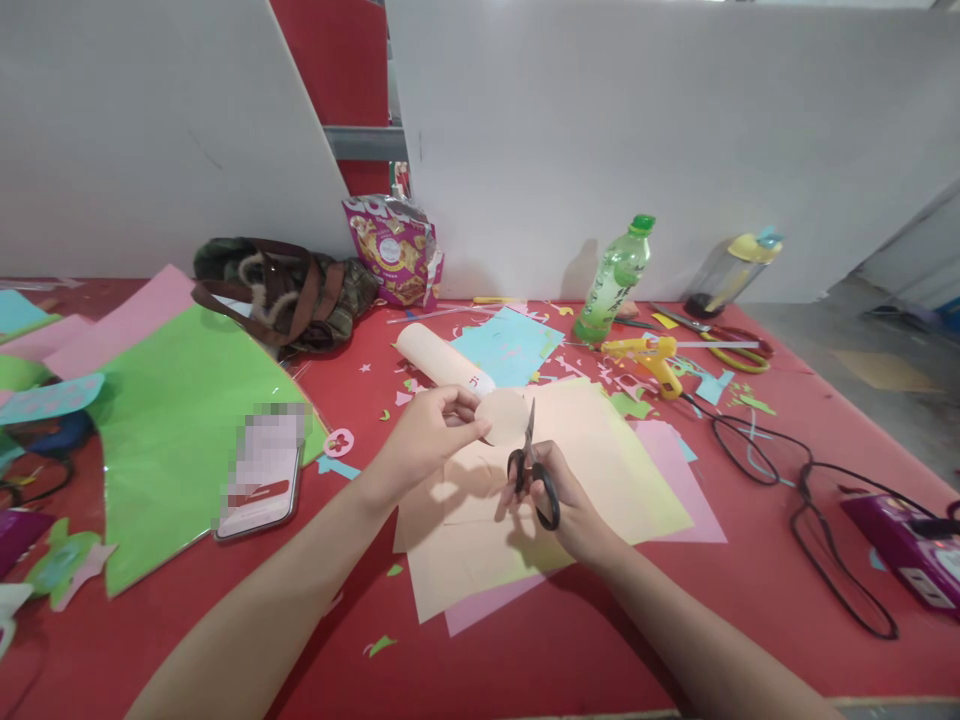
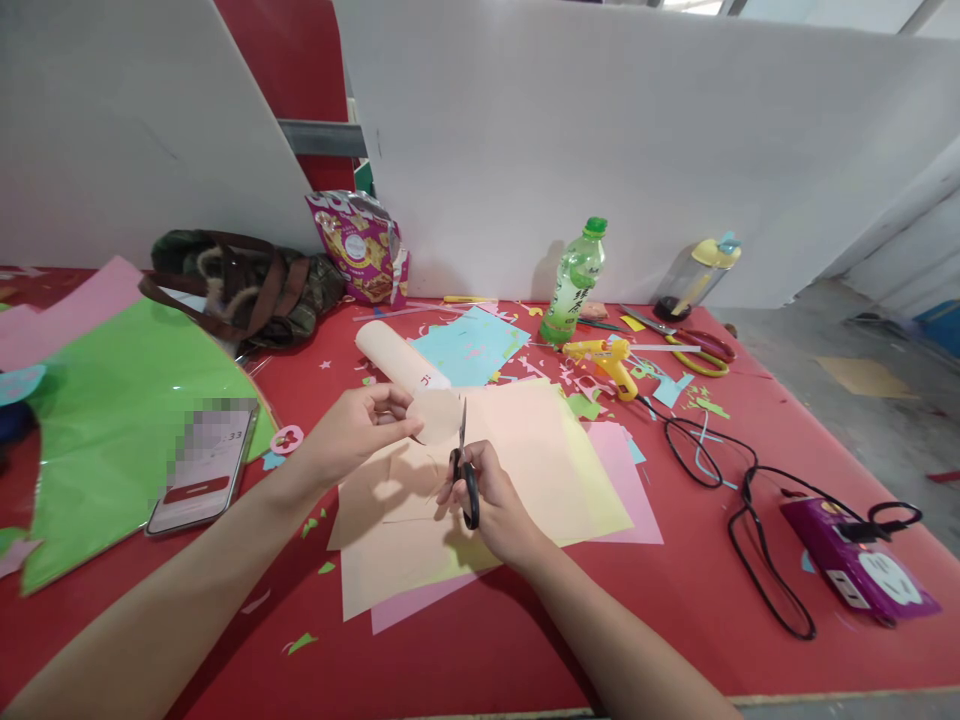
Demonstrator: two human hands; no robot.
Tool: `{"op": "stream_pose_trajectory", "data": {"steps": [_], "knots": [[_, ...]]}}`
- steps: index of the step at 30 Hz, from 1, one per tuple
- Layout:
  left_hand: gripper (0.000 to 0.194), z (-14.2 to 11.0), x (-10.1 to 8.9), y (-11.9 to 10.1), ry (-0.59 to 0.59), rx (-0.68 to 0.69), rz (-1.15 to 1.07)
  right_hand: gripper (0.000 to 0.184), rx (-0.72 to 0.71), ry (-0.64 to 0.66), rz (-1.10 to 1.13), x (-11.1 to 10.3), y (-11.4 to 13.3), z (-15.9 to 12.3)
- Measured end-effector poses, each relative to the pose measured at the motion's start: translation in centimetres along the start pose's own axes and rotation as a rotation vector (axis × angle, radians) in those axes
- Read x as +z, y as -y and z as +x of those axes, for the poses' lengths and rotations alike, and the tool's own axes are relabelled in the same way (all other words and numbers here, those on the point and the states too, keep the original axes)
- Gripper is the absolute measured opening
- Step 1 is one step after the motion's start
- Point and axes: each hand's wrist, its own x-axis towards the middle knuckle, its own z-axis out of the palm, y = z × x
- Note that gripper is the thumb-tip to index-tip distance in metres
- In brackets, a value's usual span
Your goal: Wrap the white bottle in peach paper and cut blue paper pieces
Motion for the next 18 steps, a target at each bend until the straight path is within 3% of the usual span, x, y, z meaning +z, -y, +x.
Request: {"op": "stream_pose_trajectory", "data": {"steps": [18], "knots": [[0.019, 0.04, -0.33, -0.35, -0.02, -0.024, 0.03, 0.036, 0.068, -0.095, 0.008, -0.1, -0.86, 0.08]]}}
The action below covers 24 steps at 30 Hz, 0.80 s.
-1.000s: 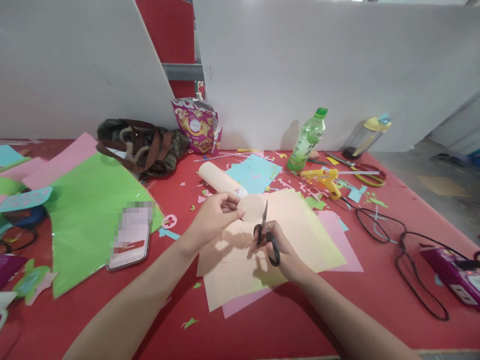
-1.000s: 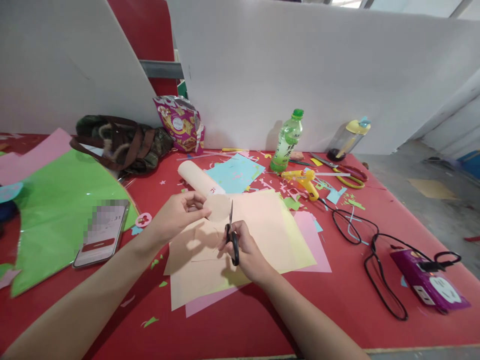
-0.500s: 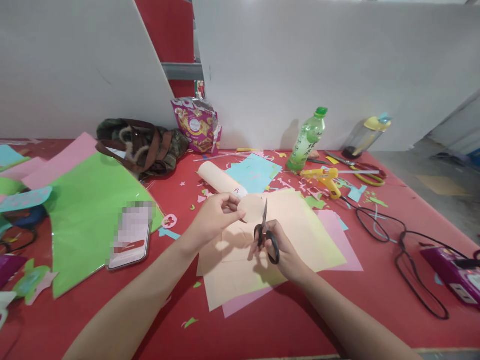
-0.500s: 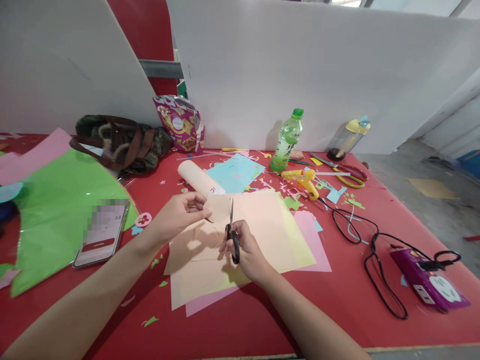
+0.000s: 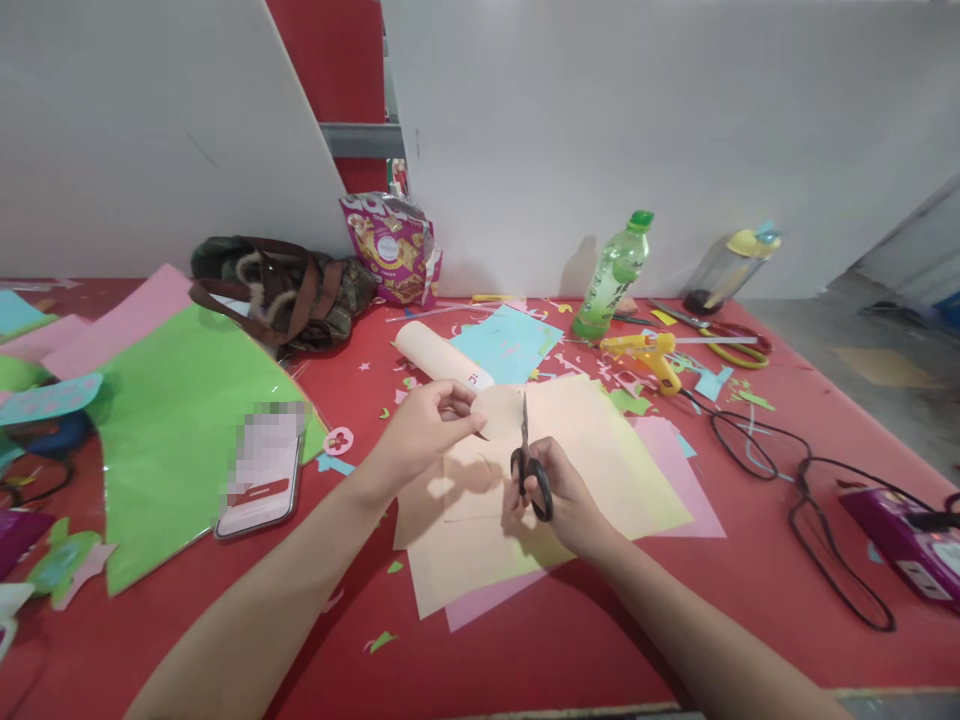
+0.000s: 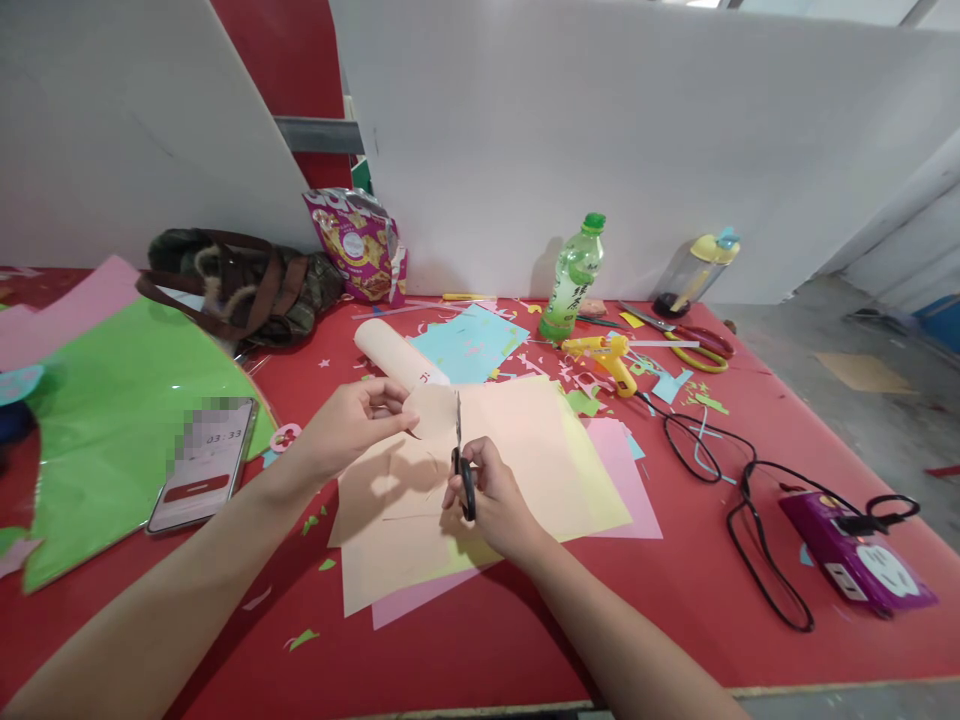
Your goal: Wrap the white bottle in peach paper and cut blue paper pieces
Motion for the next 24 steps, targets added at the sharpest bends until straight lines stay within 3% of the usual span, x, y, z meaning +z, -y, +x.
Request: {"op": "stream_pose_trajectory", "data": {"steps": [10, 24], "knots": [[0.021, 0.06, 0.02, 0.19, -0.046, 0.025, 0.022, 0.039, 0.065, -0.036, 0.012, 0.19, -0.06, 0.02], [0.019, -0.13, 0.51, 0.34, -0.01, 0.028, 0.171, 0.037, 0.077, 0.025, 0.111, 0.37, -0.01, -0.15]]}}
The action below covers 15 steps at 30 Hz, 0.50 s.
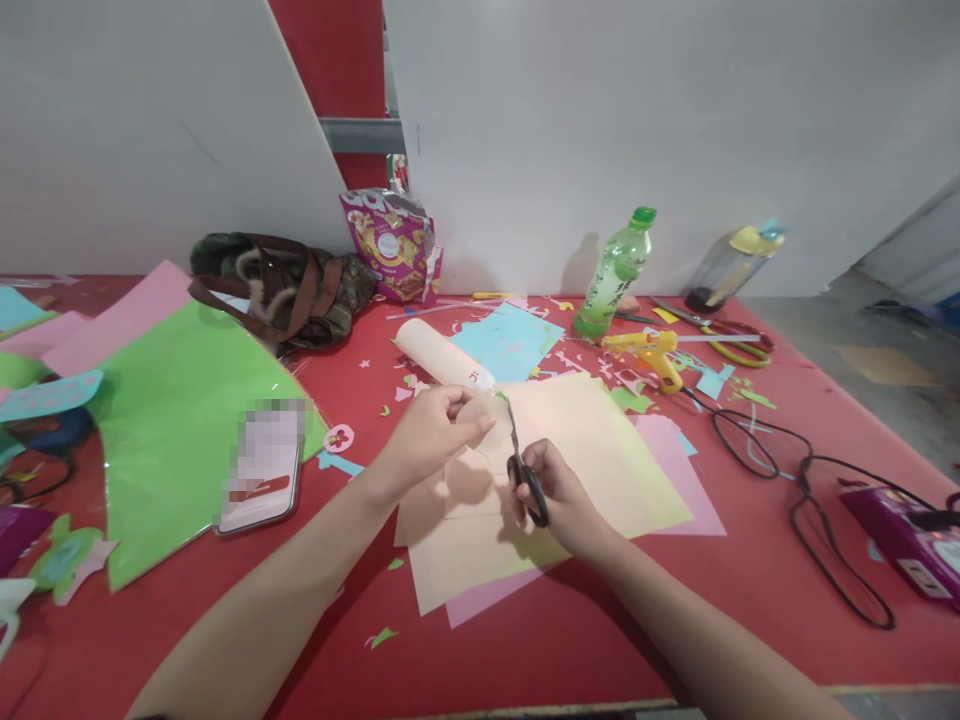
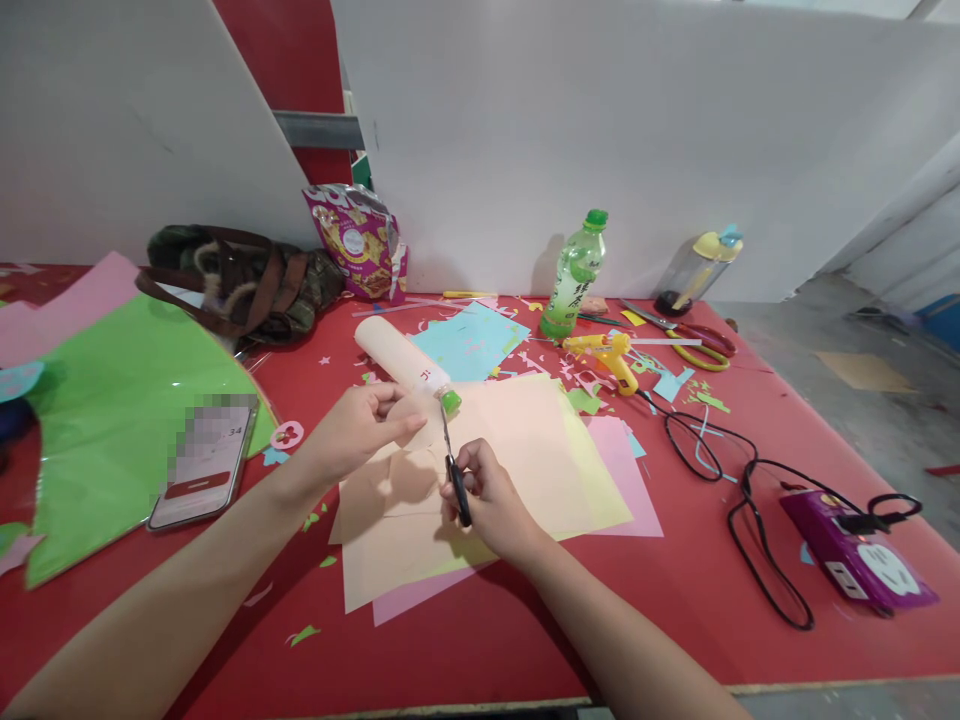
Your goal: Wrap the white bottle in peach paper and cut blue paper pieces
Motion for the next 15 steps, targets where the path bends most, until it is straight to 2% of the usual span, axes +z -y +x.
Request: {"op": "stream_pose_trajectory", "data": {"steps": [6, 15], "knots": [[0.015, 0.11, -0.27, 0.39, 0.06, 0.039, 0.025, 0.038, 0.019, 0.013, 0.016, 0.17, 0.35, -0.04], [0.014, 0.04, -0.94, -0.16, 0.078, 0.045, 0.101, 0.037, 0.047, 0.018, 0.038, 0.33, 0.7, -0.07]]}}
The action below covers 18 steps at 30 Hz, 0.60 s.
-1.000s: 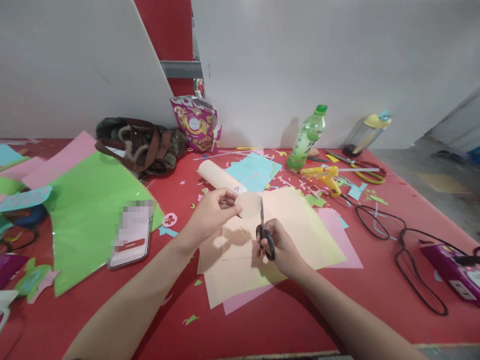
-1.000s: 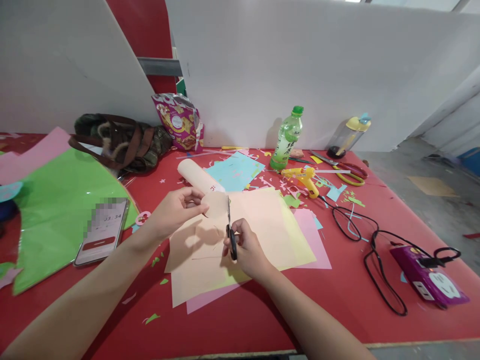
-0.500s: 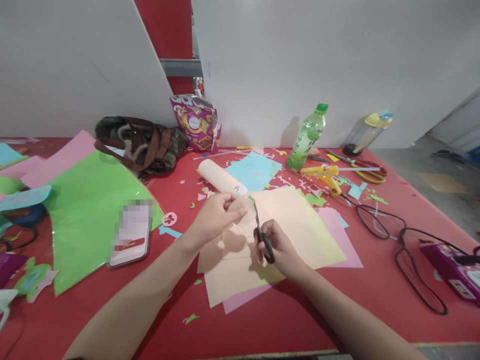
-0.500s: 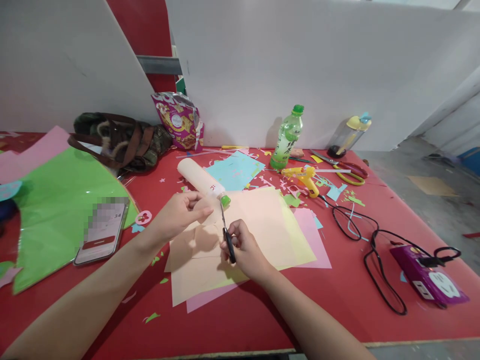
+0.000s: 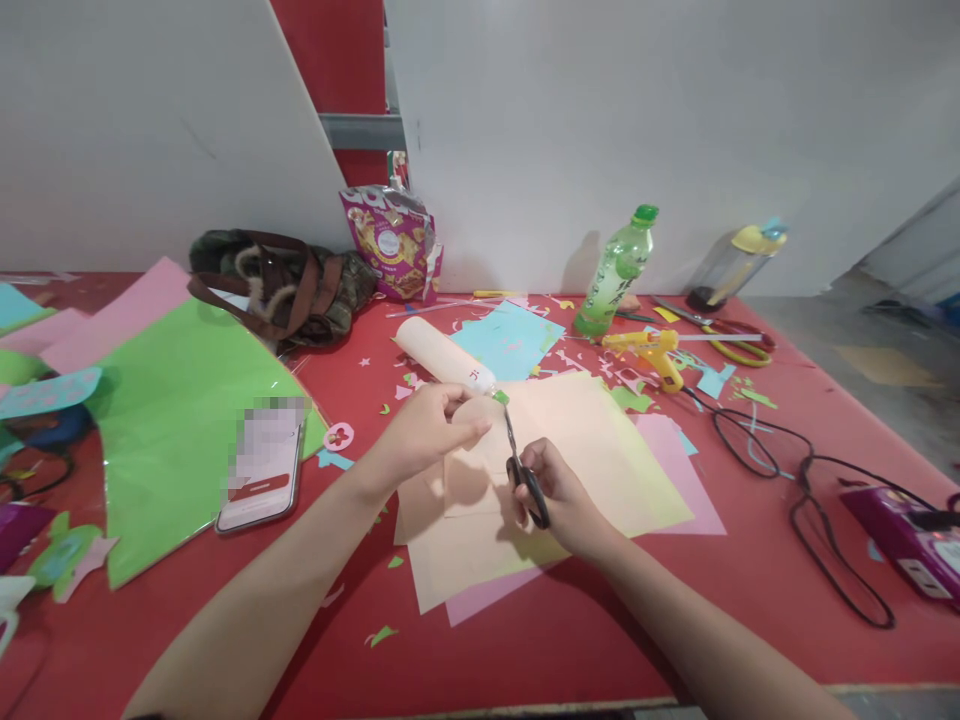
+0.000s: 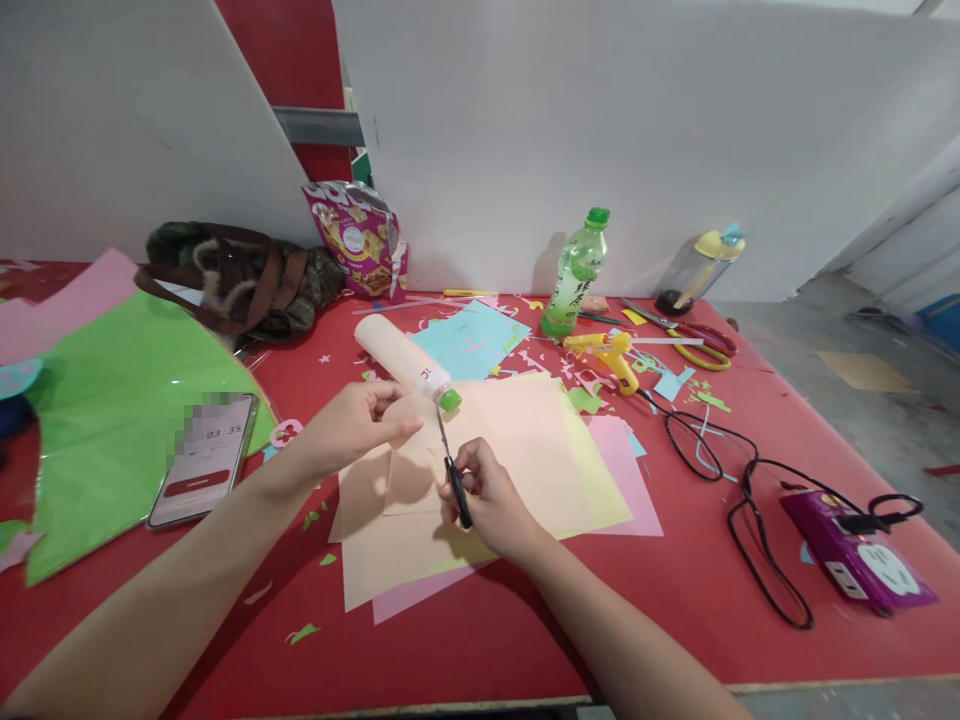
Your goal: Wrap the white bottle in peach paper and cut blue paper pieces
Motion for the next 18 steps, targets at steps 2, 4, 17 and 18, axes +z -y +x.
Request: {"op": "stream_pose_trajectory", "data": {"steps": [2, 4, 17, 18], "knots": [[0.014, -0.04, -0.08, -0.1, -0.006, -0.013, -0.005, 0.037, 0.0, -0.002, 0.004, 0.05, 0.04, -0.01], [0.013, -0.04, -0.15, -0.13, -0.017, -0.024, -0.004, 0.038, 0.007, -0.005, 0.005, 0.07, 0.02, 0.01], [0.015, 0.05, -0.11, -0.04, -0.034, -0.058, -0.068, 0.034, -0.026, 0.0, -0.019, -0.31, -0.26, 0.05], [0.016, 0.02, -0.12, -0.01, -0.016, -0.049, -0.068, 0.034, -0.033, 0.009, -0.009, -0.34, -0.29, 0.05]]}}
